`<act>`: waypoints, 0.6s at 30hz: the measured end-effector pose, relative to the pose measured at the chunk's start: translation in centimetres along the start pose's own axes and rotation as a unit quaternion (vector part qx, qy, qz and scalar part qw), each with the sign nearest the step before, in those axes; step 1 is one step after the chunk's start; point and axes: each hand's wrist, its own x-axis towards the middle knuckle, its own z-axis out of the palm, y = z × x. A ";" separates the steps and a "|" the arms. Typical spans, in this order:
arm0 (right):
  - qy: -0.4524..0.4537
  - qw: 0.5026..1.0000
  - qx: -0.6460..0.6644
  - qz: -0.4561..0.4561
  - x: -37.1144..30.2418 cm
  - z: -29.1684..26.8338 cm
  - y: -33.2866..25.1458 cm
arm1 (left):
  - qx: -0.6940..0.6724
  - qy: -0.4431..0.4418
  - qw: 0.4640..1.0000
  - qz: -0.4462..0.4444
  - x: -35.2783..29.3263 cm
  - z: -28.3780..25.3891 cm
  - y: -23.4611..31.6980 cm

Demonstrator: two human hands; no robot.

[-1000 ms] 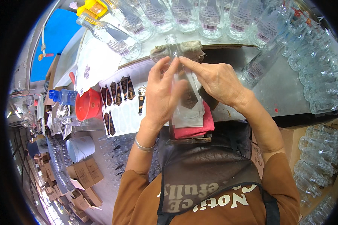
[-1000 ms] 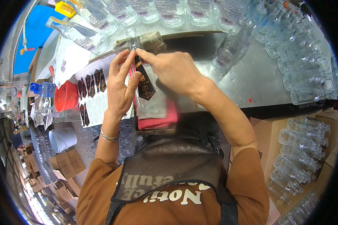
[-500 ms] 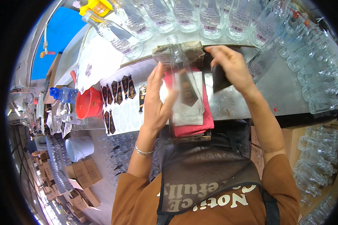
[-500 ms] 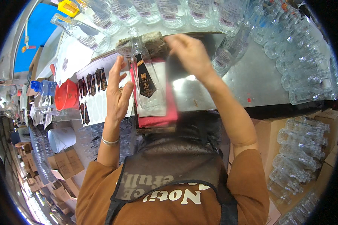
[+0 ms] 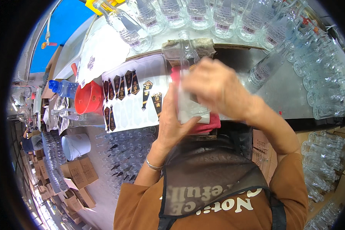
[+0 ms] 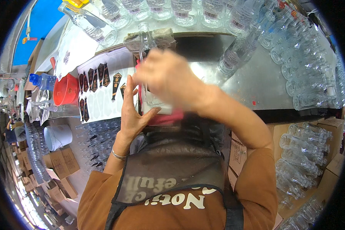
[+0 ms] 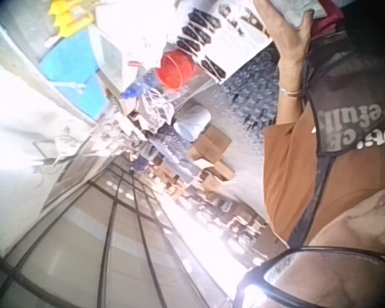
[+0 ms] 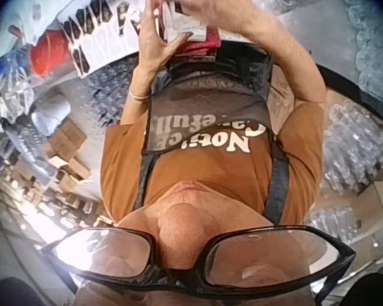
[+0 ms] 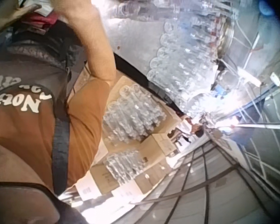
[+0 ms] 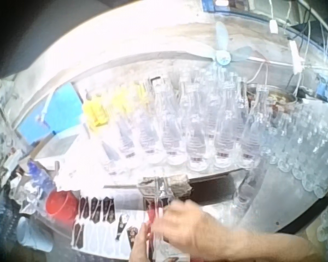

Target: The person repeatedly picks up clear plastic bottles, applies a printed label to each bottle, and places the labeled bottles into a stack on the table. The person also peels labels from a sheet and handles a small red container during the process.

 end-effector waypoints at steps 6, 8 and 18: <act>0.060 0.986 0.053 0.144 0.0 -0.8 3.5 | 0.003 0.018 1.000 0.010 0.1 0.8 0.6; 0.114 0.975 0.100 0.163 -1.2 -0.6 4.3 | 0.021 0.002 1.000 0.006 0.2 0.8 0.9; 0.002 0.890 0.319 0.326 -7.9 -2.7 -2.2 | 0.060 0.031 0.997 0.031 0.7 1.6 1.2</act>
